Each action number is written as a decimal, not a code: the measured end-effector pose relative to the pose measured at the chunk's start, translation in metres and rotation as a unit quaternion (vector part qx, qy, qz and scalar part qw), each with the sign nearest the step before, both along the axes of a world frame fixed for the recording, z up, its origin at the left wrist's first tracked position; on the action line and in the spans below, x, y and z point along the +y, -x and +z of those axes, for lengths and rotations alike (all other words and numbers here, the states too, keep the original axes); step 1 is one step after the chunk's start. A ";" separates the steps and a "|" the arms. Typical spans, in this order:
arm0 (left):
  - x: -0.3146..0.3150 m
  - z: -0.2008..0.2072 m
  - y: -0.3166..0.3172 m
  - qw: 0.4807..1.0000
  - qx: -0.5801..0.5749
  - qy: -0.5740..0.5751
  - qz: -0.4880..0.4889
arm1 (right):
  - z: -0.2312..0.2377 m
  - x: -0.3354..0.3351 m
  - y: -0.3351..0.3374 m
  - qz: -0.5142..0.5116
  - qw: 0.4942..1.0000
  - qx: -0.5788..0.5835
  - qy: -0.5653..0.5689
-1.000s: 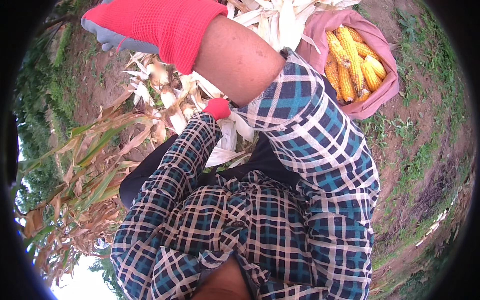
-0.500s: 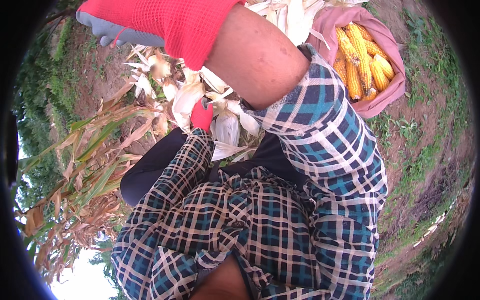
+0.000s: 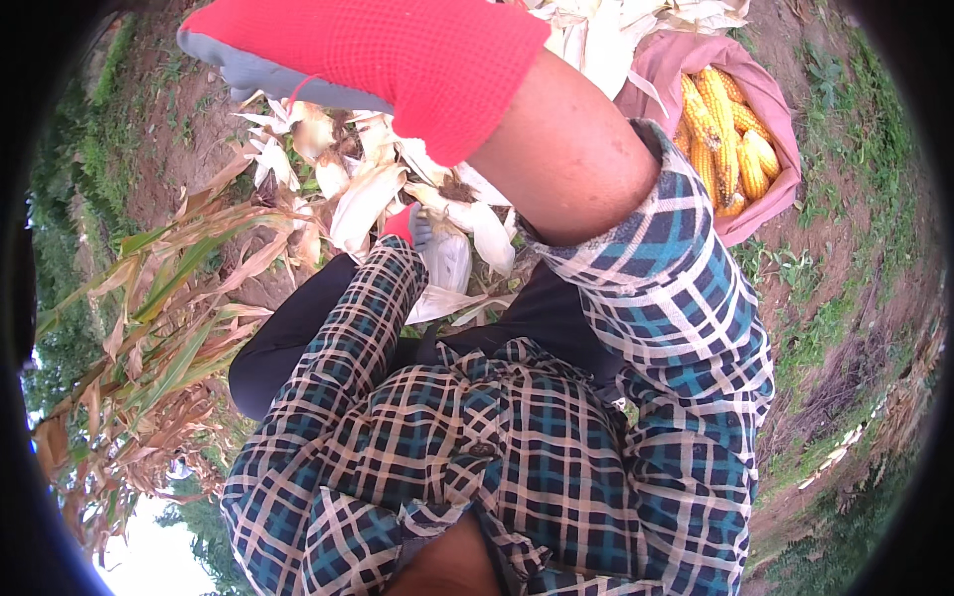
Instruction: The person sits on the ground in a cornfield and shucks corn cobs by hand, removing husks and silks. The shucked cobs are placed into a cloth bag beside them.
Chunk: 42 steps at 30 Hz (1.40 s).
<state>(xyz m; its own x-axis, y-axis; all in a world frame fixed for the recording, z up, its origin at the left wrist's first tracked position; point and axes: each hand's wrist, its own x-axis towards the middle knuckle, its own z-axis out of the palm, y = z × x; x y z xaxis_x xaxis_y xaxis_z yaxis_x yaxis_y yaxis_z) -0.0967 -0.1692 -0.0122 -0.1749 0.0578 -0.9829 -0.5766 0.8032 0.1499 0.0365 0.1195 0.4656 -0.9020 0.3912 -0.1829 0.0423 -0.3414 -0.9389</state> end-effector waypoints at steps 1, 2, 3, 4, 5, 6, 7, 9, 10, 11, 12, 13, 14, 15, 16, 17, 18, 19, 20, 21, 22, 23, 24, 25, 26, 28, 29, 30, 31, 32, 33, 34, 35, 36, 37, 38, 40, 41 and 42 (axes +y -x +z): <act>0.007 0.003 0.000 1.000 0.006 -0.010 0.011 | 0.005 0.002 0.000 -0.020 1.000 0.005 -0.007; 0.002 0.003 -0.001 0.999 0.019 -0.016 0.042 | -0.012 -0.004 0.008 -0.041 0.997 0.044 -0.041; -0.002 0.002 -0.003 0.997 0.033 -0.022 0.073 | -0.017 -0.004 0.008 -0.034 0.996 0.062 -0.053; -0.007 0.004 -0.011 0.994 0.038 -0.025 0.101 | -0.021 -0.005 0.010 -0.028 0.995 0.074 -0.065; -0.009 0.006 -0.018 0.990 0.044 -0.029 0.129 | -0.022 -0.006 0.012 -0.023 0.993 0.088 -0.079; -0.007 0.007 -0.022 0.976 0.033 -0.078 0.200 | -0.013 0.002 0.004 0.007 0.992 0.072 -0.101; 0.003 0.026 -0.025 0.955 0.023 -0.125 0.267 | -0.014 0.002 0.005 0.003 0.993 0.067 -0.100; 0.038 0.075 -0.031 0.904 -0.014 -0.130 0.407 | -0.014 -0.004 0.007 -0.041 0.994 0.065 -0.074; 0.041 0.086 -0.028 0.871 -0.051 -0.199 0.447 | -0.018 -0.010 0.014 -0.049 0.994 0.084 -0.046; 0.041 0.098 -0.024 0.830 -0.087 -0.268 0.481 | -0.023 -0.017 0.022 -0.055 0.993 0.102 -0.017; 0.052 0.121 -0.022 0.811 -0.130 -0.334 0.462 | -0.029 -0.015 0.029 -0.055 0.991 0.119 0.010; 0.055 0.140 -0.018 0.769 -0.169 -0.409 0.461 | -0.038 -0.013 0.037 -0.045 0.989 0.138 0.041; 0.058 0.165 -0.018 0.757 -0.189 -0.426 0.457 | -0.048 -0.010 0.040 -0.029 0.980 0.195 -0.023; 0.061 0.189 -0.020 0.743 -0.211 -0.447 0.451 | -0.052 -0.011 0.044 -0.026 0.981 0.194 0.015; 0.060 0.205 -0.022 0.751 -0.208 -0.474 0.411 | -0.053 -0.013 0.050 -0.022 0.979 0.195 0.053; 0.064 0.232 -0.033 0.782 -0.125 -0.466 0.395 | -0.055 -0.015 0.055 -0.017 0.977 0.194 0.087; 0.060 0.248 -0.035 0.788 -0.119 -0.510 0.323 | -0.050 -0.017 0.056 -0.028 0.984 0.159 0.074; 0.056 0.263 -0.035 0.790 -0.105 -0.549 0.252 | -0.049 -0.019 0.058 -0.039 0.984 0.164 0.058; 0.052 0.280 -0.032 0.806 -0.075 -0.559 0.181 | -0.053 -0.022 0.060 -0.047 0.984 0.167 0.041; 0.047 0.297 -0.024 0.818 -0.043 -0.563 0.109 | -0.055 -0.023 0.061 -0.056 0.984 0.170 0.023; 0.041 0.315 -0.014 0.825 -0.032 -0.561 0.068 | -0.050 -0.026 0.063 -0.084 0.991 0.107 -0.018; 0.046 0.327 0.003 0.824 0.033 -0.563 -0.053 | -0.050 -0.025 0.064 -0.122 0.985 0.118 -0.007; 0.048 0.343 0.014 0.828 0.047 -0.553 -0.082 | -0.051 -0.023 0.066 -0.159 0.979 0.130 0.004; 0.052 0.361 0.021 0.833 0.061 -0.539 -0.110 | -0.055 -0.018 0.068 -0.196 0.970 0.142 0.019; 0.055 0.381 0.023 0.842 0.128 -0.506 -0.138 | -0.054 -0.016 0.068 -0.204 0.970 0.126 0.032; 0.058 0.392 0.038 0.856 0.179 -0.449 -0.183 | -0.054 -0.012 0.067 -0.195 0.973 0.106 0.069; 0.062 0.404 0.035 0.857 0.194 -0.445 -0.172 | -0.053 -0.015 0.065 -0.180 0.977 0.101 0.059; 0.065 0.401 0.045 0.843 0.206 -0.447 -0.216 | -0.051 -0.018 0.064 -0.142 0.983 0.091 0.068; 0.066 0.396 0.045 0.844 0.201 -0.465 -0.178 | -0.046 -0.025 0.063 -0.104 0.989 0.076 0.077; 0.072 0.393 0.040 0.840 0.204 -0.472 -0.174 | -0.052 -0.031 0.065 -0.115 0.990 0.061 0.054; 0.077 0.389 0.036 0.837 0.209 -0.477 -0.169 | -0.066 -0.035 0.070 -0.126 0.991 0.047 0.031; 0.084 0.369 0.036 0.800 0.280 -0.481 -0.224 | -0.080 -0.034 0.073 -0.088 0.989 0.069 0.092; 0.090 0.397 0.014 0.831 0.191 -0.492 -0.175 | -0.087 -0.042 0.079 -0.070 0.976 0.150 0.141; 0.099 0.404 0.008 0.839 0.171 -0.481 -0.191 | -0.091 -0.039 0.073 -0.050 0.971 0.071 0.224; 0.102 0.411 0.010 0.847 0.157 -0.464 -0.207 | -0.076 -0.042 0.069 -0.026 0.951 -0.004 0.307; 0.101 0.415 0.012 0.825 0.159 -0.470 -0.271 | -0.079 -0.043 0.066 -0.008 0.959 0.017 0.283; 0.101 0.416 0.028 0.717 0.272 -0.530 -0.364 | -0.085 -0.049 0.068 0.007 0.983 0.017 0.182; 0.102 0.416 0.033 0.735 0.276 -0.528 -0.323 | -0.086 -0.052 0.069 0.009 0.995 0.030 0.099; 0.105 0.421 0.048 0.754 0.223 -0.539 -0.301 | -0.086 -0.055 0.070 -0.023 0.994 0.058 0.089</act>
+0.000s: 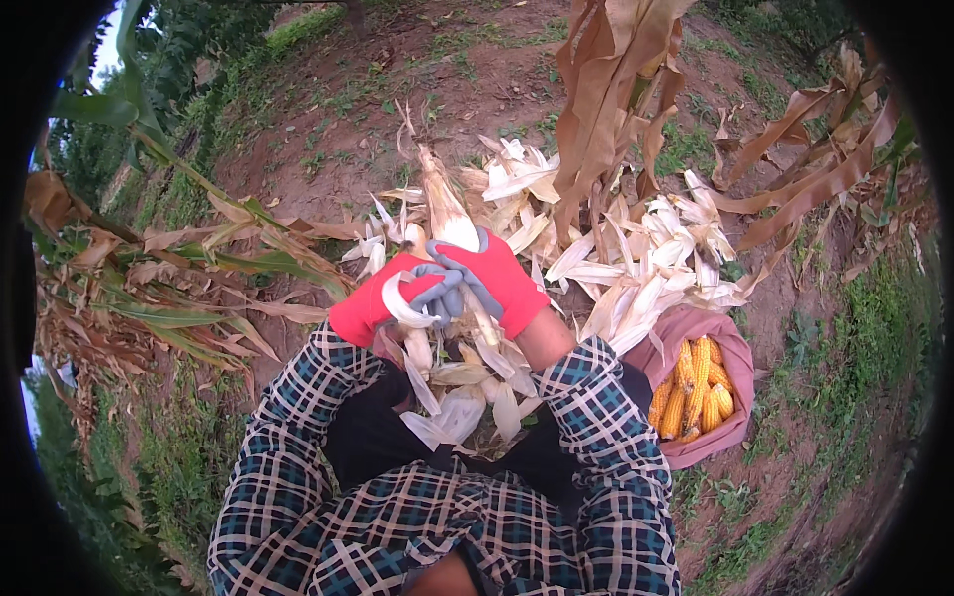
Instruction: The person sits on the ground in a cornfield and shucks corn cobs by hand, removing husks and silks. The shucked cobs are placed into a cloth bag beside them.
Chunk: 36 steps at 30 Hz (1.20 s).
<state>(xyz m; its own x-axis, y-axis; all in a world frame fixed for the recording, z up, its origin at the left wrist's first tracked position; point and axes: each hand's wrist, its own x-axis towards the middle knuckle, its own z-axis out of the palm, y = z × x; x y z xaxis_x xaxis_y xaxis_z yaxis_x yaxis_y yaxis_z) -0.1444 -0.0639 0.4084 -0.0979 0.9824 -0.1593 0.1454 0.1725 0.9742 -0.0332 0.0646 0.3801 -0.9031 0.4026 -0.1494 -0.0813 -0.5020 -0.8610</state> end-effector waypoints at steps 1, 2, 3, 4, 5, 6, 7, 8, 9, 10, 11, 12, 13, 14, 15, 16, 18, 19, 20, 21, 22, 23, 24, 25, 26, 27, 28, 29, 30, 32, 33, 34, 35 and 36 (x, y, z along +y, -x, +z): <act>0.000 0.000 0.006 0.988 -0.124 0.064 0.066 | 0.000 0.001 0.005 -0.029 0.993 -0.046 -0.108; 0.000 -0.001 0.010 0.987 -0.121 0.037 0.098 | -0.001 0.003 0.005 -0.033 0.992 -0.046 -0.110; 0.000 -0.003 0.014 0.985 -0.117 0.010 0.129 | -0.002 0.008 0.003 -0.037 0.992 -0.046 -0.112; -0.004 -0.010 0.021 0.979 -0.151 -0.040 0.130 | 0.008 0.012 0.001 0.007 0.996 -0.052 -0.078; -0.003 -0.019 0.031 0.990 -0.063 -0.072 0.106 | 0.007 0.015 0.001 -0.037 0.977 -0.067 -0.197; -0.005 -0.027 0.033 0.980 -0.115 -0.089 0.135 | 0.003 0.018 0.000 -0.081 0.943 -0.079 -0.313; -0.002 -0.023 0.029 0.967 -0.169 -0.106 0.160 | 0.000 0.022 -0.002 -0.125 0.892 -0.092 -0.425; -0.005 -0.011 0.026 0.961 -0.176 -0.074 0.198 | 0.031 0.014 -0.008 -0.046 0.912 -0.139 -0.382; -0.007 0.002 0.020 0.959 -0.164 -0.078 0.219 | 0.030 0.013 -0.010 -0.037 0.880 -0.134 -0.454; -0.006 0.009 0.018 0.953 -0.161 -0.087 0.241 | 0.030 0.010 -0.012 -0.028 0.843 -0.126 -0.522; -0.004 0.012 0.018 0.947 -0.158 -0.095 0.263 | 0.030 0.008 -0.014 -0.018 0.802 -0.117 -0.586; -0.006 0.011 0.021 0.949 -0.134 -0.078 0.275 | 0.032 0.003 -0.016 -0.011 0.780 -0.098 -0.618; -0.007 0.010 0.025 0.949 -0.113 -0.061 0.288 | 0.031 0.001 -0.017 -0.004 0.779 -0.097 -0.620; -0.008 0.008 0.028 0.948 -0.091 -0.043 0.301 | 0.029 -0.001 -0.018 0.003 0.777 -0.096 -0.622; -0.008 0.004 0.028 0.949 -0.070 -0.048 0.305 | 0.028 -0.001 -0.019 0.010 0.775 -0.095 -0.624; -0.008 0.002 0.030 0.949 -0.049 -0.053 0.308 | 0.025 -0.001 -0.019 0.002 0.773 -0.080 -0.629; -0.009 0.001 0.029 0.950 -0.051 -0.051 0.302 | 0.026 0.000 -0.020 0.004 0.761 -0.077 -0.644; -0.010 0.006 0.027 0.949 -0.054 -0.057 0.306 | 0.025 -0.001 -0.020 0.003 0.757 -0.075 -0.650; -0.011 0.011 0.023 0.947 -0.057 -0.064 0.310 | 0.026 -0.002 -0.021 0.002 0.748 -0.087 -0.658; -0.011 0.013 0.022 0.945 -0.060 -0.070 0.313 | 0.027 -0.003 -0.021 0.001 0.740 -0.099 -0.666; -0.010 0.008 0.025 0.947 -0.050 -0.060 0.311 | 0.029 -0.005 -0.022 0.000 0.731 -0.112 -0.673; -0.010 0.004 0.026 0.948 -0.049 -0.052 0.310 | 0.031 -0.009 -0.022 -0.006 0.705 -0.135 -0.696; -0.010 0.001 0.028 0.949 -0.048 -0.045 0.309 | 0.032 -0.013 -0.022 -0.012 0.678 -0.157 -0.718; -0.010 -0.003 0.028 0.949 -0.048 -0.038 0.309 | 0.032 -0.016 -0.021 -0.017 0.649 -0.179 -0.739; -0.009 -0.011 0.029 0.947 -0.075 -0.068 0.306 | 0.031 -0.017 -0.021 -0.032 0.646 -0.163 -0.745; -0.008 -0.018 0.030 0.943 -0.064 -0.076 0.317 | 0.028 -0.018 -0.021 -0.046 0.642 -0.147 -0.751; -0.006 -0.022 0.031 0.939 -0.055 -0.085 0.327 | 0.027 -0.018 -0.021 -0.062 0.638 -0.133 -0.756; -0.005 -0.025 0.032 0.935 -0.045 -0.094 0.338 | 0.028 -0.020 -0.021 -0.068 0.645 -0.129 -0.750; -0.004 -0.028 0.030 0.924 -0.094 -0.112 0.353 | 0.028 -0.023 -0.020 -0.074 0.653 -0.125 -0.743; -0.002 -0.020 0.027 0.925 -0.115 -0.131 0.338 | 0.026 -0.025 -0.019 -0.100 0.677 -0.094 -0.723; -0.002 -0.014 0.024 0.925 -0.125 -0.140 0.331 | 0.021 -0.025 -0.017 -0.118 0.694 -0.065 -0.707; 0.000 0.001 0.013 0.906 -0.152 -0.142 0.368 | 0.016 -0.025 -0.015 -0.137 0.710 -0.033 -0.690; -0.002 0.001 0.013 0.893 -0.209 -0.146 0.372 | 0.013 -0.027 -0.013 -0.120 0.765 -0.019 -0.633; -0.003 0.000 0.014 0.876 -0.265 -0.149 0.374 | 0.010 -0.029 -0.011 -0.101 0.814 -0.004 -0.571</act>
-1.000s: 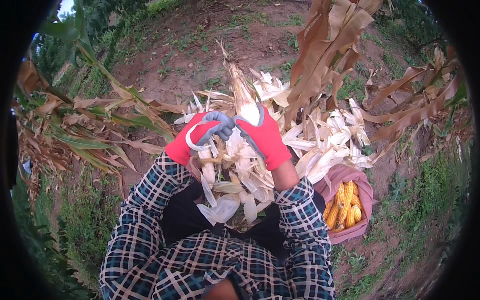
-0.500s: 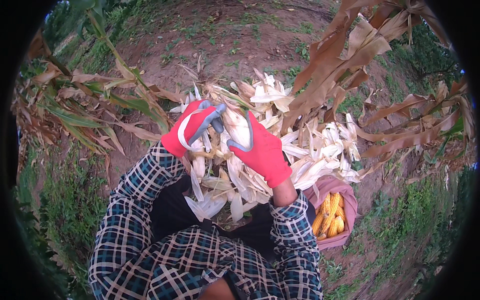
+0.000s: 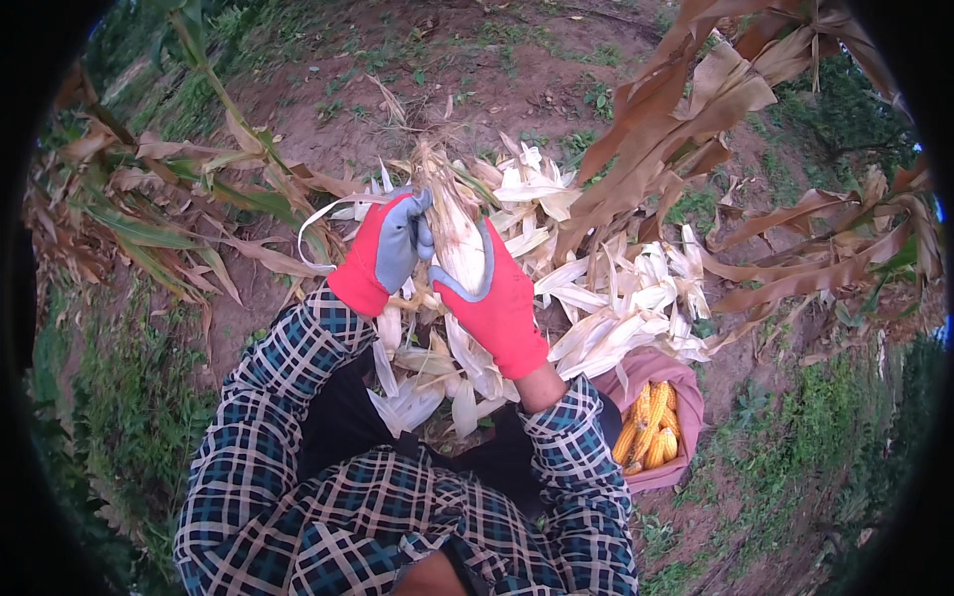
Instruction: The person sits on the ground in a cornfield and shucks corn cobs by hand, removing husks and silks. The shucked cobs are placed into a cloth bag beside them.
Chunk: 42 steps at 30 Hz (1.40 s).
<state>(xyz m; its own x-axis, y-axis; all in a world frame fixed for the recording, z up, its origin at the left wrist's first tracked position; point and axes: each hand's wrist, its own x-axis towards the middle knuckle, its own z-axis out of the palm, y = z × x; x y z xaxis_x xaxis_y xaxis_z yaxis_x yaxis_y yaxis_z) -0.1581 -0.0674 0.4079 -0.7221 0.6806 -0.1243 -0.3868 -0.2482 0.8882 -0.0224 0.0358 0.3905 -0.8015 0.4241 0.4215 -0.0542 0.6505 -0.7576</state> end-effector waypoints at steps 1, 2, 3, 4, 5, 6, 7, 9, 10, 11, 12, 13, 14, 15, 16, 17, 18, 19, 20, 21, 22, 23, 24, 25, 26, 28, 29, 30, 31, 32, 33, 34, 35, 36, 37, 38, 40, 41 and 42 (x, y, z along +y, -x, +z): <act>0.001 -0.001 0.000 0.998 -0.054 -0.028 -0.003 | -0.003 -0.001 0.002 0.025 0.997 0.006 0.074; 0.003 -0.001 -0.001 0.978 -0.166 -0.125 -0.026 | -0.005 -0.006 0.004 0.109 0.897 -0.001 0.428; 0.001 0.000 -0.002 0.979 -0.149 -0.128 -0.056 | -0.003 -0.007 0.002 0.142 0.857 0.009 0.495; -0.004 0.005 -0.004 0.979 -0.131 -0.129 -0.084 | 0.007 -0.011 0.000 0.176 0.809 0.019 0.561; -0.008 0.011 -0.005 0.978 -0.114 -0.130 -0.113 | 0.013 -0.013 -0.002 0.208 0.754 0.029 0.622; -0.010 0.017 -0.005 0.985 -0.089 -0.103 -0.103 | 0.008 -0.007 -0.002 0.254 0.735 0.019 0.629; -0.009 0.021 -0.006 0.993 -0.049 -0.077 -0.078 | 0.008 -0.006 0.000 0.209 0.777 0.015 0.593; -0.008 0.024 -0.008 0.999 0.031 -0.025 -0.030 | 0.007 -0.005 0.004 0.114 0.851 0.007 0.513; -0.006 0.023 -0.009 0.998 0.061 0.009 -0.028 | -0.002 0.000 0.009 0.097 0.870 0.051 0.480; -0.001 0.023 -0.012 0.993 0.104 0.041 -0.046 | -0.007 0.006 0.011 0.073 0.894 0.059 0.437; -0.001 0.022 -0.017 0.984 0.148 0.073 -0.065 | -0.011 0.010 0.013 0.046 0.916 0.066 0.394; -0.002 0.019 -0.023 0.972 0.195 0.103 -0.084 | -0.013 0.012 0.013 0.019 0.934 0.074 0.349; -0.005 0.007 -0.026 0.979 0.166 0.036 -0.115 | 0.000 0.009 0.011 0.047 0.932 0.077 0.351; -0.002 -0.016 -0.024 0.958 0.260 0.048 -0.115 | 0.013 0.004 0.014 0.026 0.904 0.094 0.416; 0.004 -0.019 -0.027 0.933 0.344 0.063 -0.078 | -0.001 0.013 0.015 -0.028 0.937 0.073 0.340; 0.007 -0.013 -0.034 0.938 0.324 0.084 -0.090 | -0.029 0.023 0.021 -0.068 0.950 0.080 0.293; 0.006 -0.007 -0.036 0.936 0.321 0.099 -0.103 | -0.032 0.020 0.025 -0.052 0.936 0.111 0.329; 0.004 -0.012 -0.035 0.947 0.290 0.098 -0.094 | -0.014 0.013 0.022 -0.029 0.904 0.044 0.424; 0.004 -0.011 -0.035 0.943 0.300 0.121 -0.082 | -0.014 0.013 0.022 -0.021 0.905 0.037 0.423; 0.005 -0.018 -0.030 0.921 0.360 0.135 -0.059 | -0.014 0.014 0.020 -0.016 0.907 0.030 0.419; 0.008 -0.012 -0.035 0.913 0.388 0.123 -0.044 | -0.012 0.014 0.021 -0.016 0.908 0.028 0.419; 0.008 -0.004 -0.039 0.903 0.412 0.114 -0.025 | -0.005 0.014 0.018 -0.011 0.907 0.022 0.421; 0.009 -0.001 -0.041 0.906 0.405 0.112 -0.040 | 0.005 0.013 0.012 0.009 0.908 0.015 0.419; 0.006 0.001 -0.039 0.908 0.399 0.112 -0.052 | 0.017 0.011 0.006 0.033 0.908 0.008 0.418; 0.007 0.001 -0.037 0.913 0.392 0.079 -0.077 | 0.019 0.012 0.003 0.057 0.933 0.005 0.355; 0.003 0.003 -0.035 0.926 0.330 0.136 -0.119 | 0.032 0.013 0.000 0.179 0.867 0.005 0.464; 0.001 0.002 -0.035 0.907 0.386 0.128 -0.113 | 0.039 0.014 -0.002 0.220 0.842 -0.014 0.493; -0.001 0.001 -0.035 0.884 0.440 0.119 -0.102 | 0.042 0.015 -0.003 0.220 0.849 -0.031 0.480; -0.002 0.000 -0.035 0.860 0.491 0.110 -0.089 | 0.044 0.015 -0.005 0.219 0.855 -0.048 0.468; -0.002 -0.002 -0.034 0.874 0.463 0.111 -0.094 | 0.043 0.016 -0.005 0.217 0.860 -0.066 0.456; -0.004 -0.005 -0.031 0.888 0.434 0.113 -0.098 | 0.032 0.016 -0.002 0.193 0.910 0.002 0.367; 0.003 -0.025 -0.026 0.929 0.365 0.035 -0.051 | 0.014 0.013 0.004 0.170 0.945 0.070 0.271; 0.010 -0.024 -0.032 0.954 0.296 0.048 -0.026 | -0.003 0.015 0.009 0.135 0.967 0.133 0.171; 0.010 -0.029 -0.024 0.950 0.296 0.087 -0.043 | -0.011 0.017 0.014 0.166 0.905 0.110 0.376; 0.003 -0.036 -0.012 0.946 0.294 0.129 -0.049 | 0.008 0.013 0.006 0.162 0.888 0.065 0.426; 0.008 -0.027 -0.024 0.955 0.243 0.148 -0.087 | -0.008 0.011 0.007 0.044 0.943 0.108 0.313; -0.004 -0.107 0.032 0.958 0.262 0.104 -0.052 | -0.009 -0.004 0.011 -0.065 0.980 0.177 0.069; -0.005 -0.110 0.035 0.957 0.255 0.132 -0.050 | 0.009 -0.006 0.002 -0.078 0.975 0.200 -0.060; -0.007 -0.116 0.038 0.954 0.251 0.160 -0.045 | 0.017 -0.005 -0.005 -0.090 0.954 0.217 -0.188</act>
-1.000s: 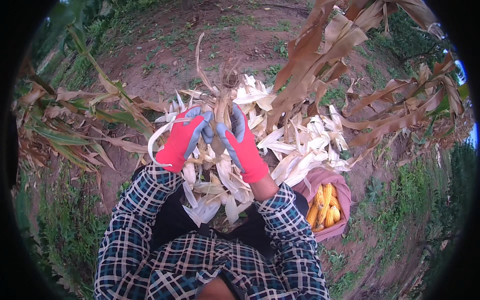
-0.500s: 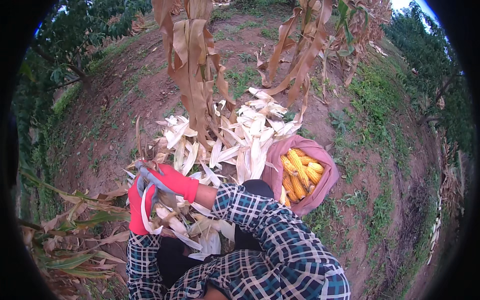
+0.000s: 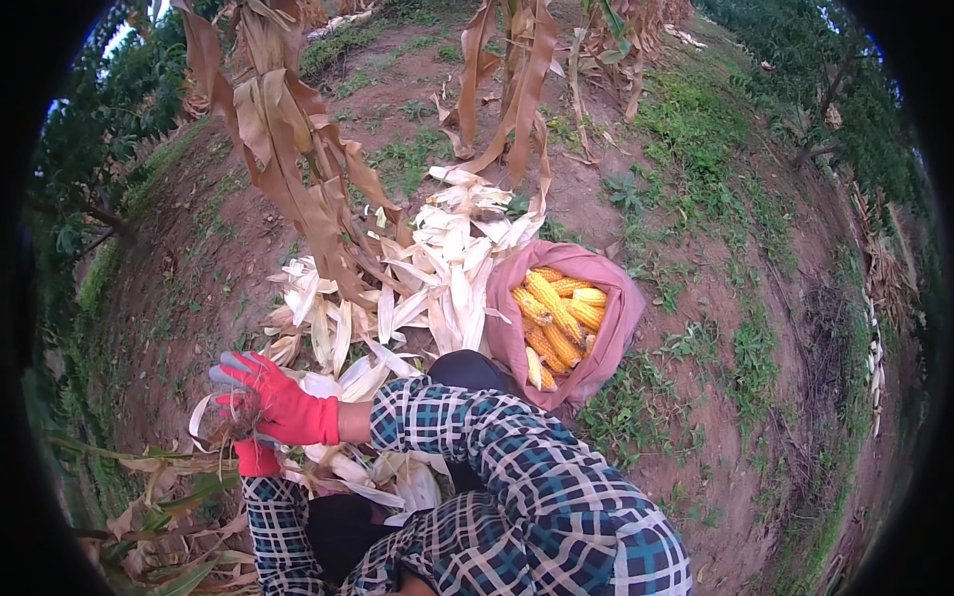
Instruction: The person sits on the ground in a cornfield and shucks corn cobs by hand, removing husks and silks. The shucked cobs are placed into a cloth bag beside them.
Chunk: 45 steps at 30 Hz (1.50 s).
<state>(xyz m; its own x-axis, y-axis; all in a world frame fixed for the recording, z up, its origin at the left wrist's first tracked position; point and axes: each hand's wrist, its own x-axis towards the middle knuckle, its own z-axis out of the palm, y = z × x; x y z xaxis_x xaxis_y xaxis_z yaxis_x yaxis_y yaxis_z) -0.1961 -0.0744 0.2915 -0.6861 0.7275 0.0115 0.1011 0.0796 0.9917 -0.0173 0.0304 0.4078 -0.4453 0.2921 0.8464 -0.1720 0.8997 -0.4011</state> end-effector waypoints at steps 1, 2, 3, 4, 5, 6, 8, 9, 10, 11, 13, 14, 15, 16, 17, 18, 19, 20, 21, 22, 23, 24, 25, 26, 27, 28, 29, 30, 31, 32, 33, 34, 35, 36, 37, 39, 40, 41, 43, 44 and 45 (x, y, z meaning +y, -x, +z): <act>0.004 -0.004 0.005 1.000 0.004 0.023 0.006 | -0.006 0.003 0.004 0.046 0.998 0.036 -0.021; 0.009 -0.014 0.010 0.999 0.010 0.052 0.011 | -0.008 0.003 -0.001 0.119 0.990 -0.001 0.080; 0.017 -0.023 0.018 0.997 0.024 0.077 0.010 | -0.010 0.007 -0.007 0.188 0.965 -0.034 0.181; 0.012 -0.033 0.030 0.993 0.043 0.104 0.028 | -0.005 0.008 -0.009 0.177 0.957 -0.148 0.175; 0.008 -0.040 0.046 0.988 0.066 0.132 0.046 | 0.005 0.012 -0.009 0.167 0.938 -0.255 0.167; 0.003 -0.049 0.060 0.981 0.092 0.159 0.058 | 0.010 0.015 -0.009 0.155 0.907 -0.359 0.157; 0.008 -0.068 0.090 0.966 0.153 0.200 0.058 | -0.020 0.024 0.007 0.074 0.980 -0.148 0.110; 0.008 -0.073 0.113 0.953 0.204 0.218 0.054 | -0.027 0.027 0.011 0.034 0.995 -0.034 0.084; -0.011 -0.076 0.139 0.937 0.244 0.240 0.068 | -0.010 0.030 0.008 0.100 0.970 0.027 0.219; -0.014 -0.077 0.152 0.925 0.271 0.258 0.069 | 0.008 0.039 0.000 0.152 0.921 0.107 0.342; 0.043 -0.049 0.085 0.963 0.060 0.259 0.047 | 0.012 0.075 -0.027 0.141 0.803 0.094 0.571; 0.040 -0.043 0.087 0.960 0.051 0.273 0.043 | 0.016 0.079 -0.026 0.120 0.804 0.131 0.568; 0.037 -0.038 0.089 0.956 0.042 0.288 0.040 | 0.020 0.083 -0.025 0.099 0.803 0.168 0.564; 0.034 -0.034 0.091 0.953 0.029 0.301 0.037 | 0.022 0.088 -0.023 0.078 0.801 0.201 0.558; 0.036 -0.032 0.088 0.955 0.072 0.286 0.019 | 0.023 0.097 -0.025 0.068 0.790 0.218 0.569; 0.038 -0.029 0.086 0.956 0.116 0.270 0.002 | 0.024 0.107 -0.027 0.059 0.778 0.235 0.580; 0.041 -0.022 0.079 0.953 0.158 0.257 -0.018 | 0.023 0.117 -0.031 0.047 0.763 0.252 0.593; 0.055 0.005 0.043 0.941 0.244 0.235 0.019 | 0.017 0.130 -0.042 0.007 0.775 0.255 0.578; 0.056 0.019 0.035 0.964 0.219 0.151 0.023 | 0.017 0.132 -0.041 -0.028 0.784 0.236 0.573; 0.057 0.027 0.032 0.979 0.193 0.065 0.026 | 0.016 0.134 -0.040 -0.064 0.793 0.216 0.567; 0.062 0.034 0.023 0.986 0.162 -0.023 0.024 | 0.013 0.136 -0.041 -0.106 0.800 0.196 0.556; 0.064 0.040 0.011 0.988 0.146 -0.032 -0.024 | 0.010 0.135 -0.040 -0.100 0.810 0.185 0.548; 0.065 0.048 -0.007 0.988 0.129 -0.042 -0.071 | 0.006 0.133 -0.037 -0.093 0.820 0.172 0.538; 0.066 0.053 -0.024 0.986 0.110 -0.053 -0.115 | 0.004 0.129 -0.033 -0.086 0.830 0.157 0.528; 0.070 0.053 -0.039 0.976 0.150 -0.052 -0.152 | 0.002 0.127 -0.032 -0.078 0.840 0.141 0.517; 0.072 0.053 -0.051 0.963 0.190 -0.050 -0.185 | 0.010 0.120 -0.031 0.024 0.816 0.152 0.557; 0.074 0.053 -0.063 0.946 0.230 -0.048 -0.222 | 0.018 0.114 -0.033 0.058 0.801 0.152 0.576; 0.074 0.054 -0.076 0.946 0.232 -0.019 -0.226 | 0.027 0.107 -0.035 0.091 0.784 0.152 0.594; 0.074 0.056 -0.084 0.944 0.237 0.011 -0.231 | 0.031 0.102 -0.036 0.126 0.766 0.154 0.611; 0.070 0.047 -0.081 0.931 0.285 0.047 -0.222 | 0.029 0.101 -0.034 0.168 0.754 0.160 0.615; 0.068 0.040 -0.079 0.956 0.166 0.056 -0.235 | 0.030 0.102 -0.034 0.186 0.744 0.154 0.624; 0.065 0.044 -0.083 0.967 0.044 0.065 -0.243 | 0.030 0.102 -0.032 0.205 0.731 0.146 0.634; 0.062 0.049 -0.085 0.964 -0.078 0.071 -0.243 | 0.031 0.102 -0.031 0.226 0.718 0.137 0.644; 0.057 0.055 -0.092 0.965 -0.102 0.094 -0.224 | 0.030 0.103 -0.030 0.239 0.713 0.150 0.643; 0.057 0.065 -0.099 0.962 -0.127 0.102 -0.221 | 0.029 0.102 -0.029 0.255 0.704 0.157 0.643; 0.051 0.077 -0.102 0.957 -0.179 0.121 -0.195 | 0.032 0.098 -0.026 0.295 0.645 0.209 0.673; 0.051 0.083 -0.104 0.951 -0.194 0.120 -0.210 | 0.023 0.106 -0.020 0.359 0.589 0.247 0.680; 0.049 0.089 -0.105 0.946 -0.210 0.119 -0.216 | 0.027 0.108 -0.023 0.395 0.598 0.260 0.647; 0.055 0.091 -0.108 0.956 -0.190 0.099 -0.200 | 0.022 0.117 -0.029 0.335 0.611 0.237 0.677; 0.052 0.093 -0.104 0.960 -0.199 0.098 -0.172 | 0.019 0.116 -0.025 0.295 0.641 0.190 0.682; 0.050 0.093 -0.101 0.961 -0.210 0.093 -0.155 | 0.016 0.112 -0.023 0.238 0.673 0.149 0.684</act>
<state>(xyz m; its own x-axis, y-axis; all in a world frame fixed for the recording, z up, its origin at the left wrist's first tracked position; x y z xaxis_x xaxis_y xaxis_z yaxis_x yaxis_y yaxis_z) -0.0954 -0.0244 0.3843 -0.3524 0.8599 -0.3694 -0.2583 0.2900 0.9215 0.0055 0.1425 0.4234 -0.6348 0.7727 0.0030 -0.5659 -0.4622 -0.6827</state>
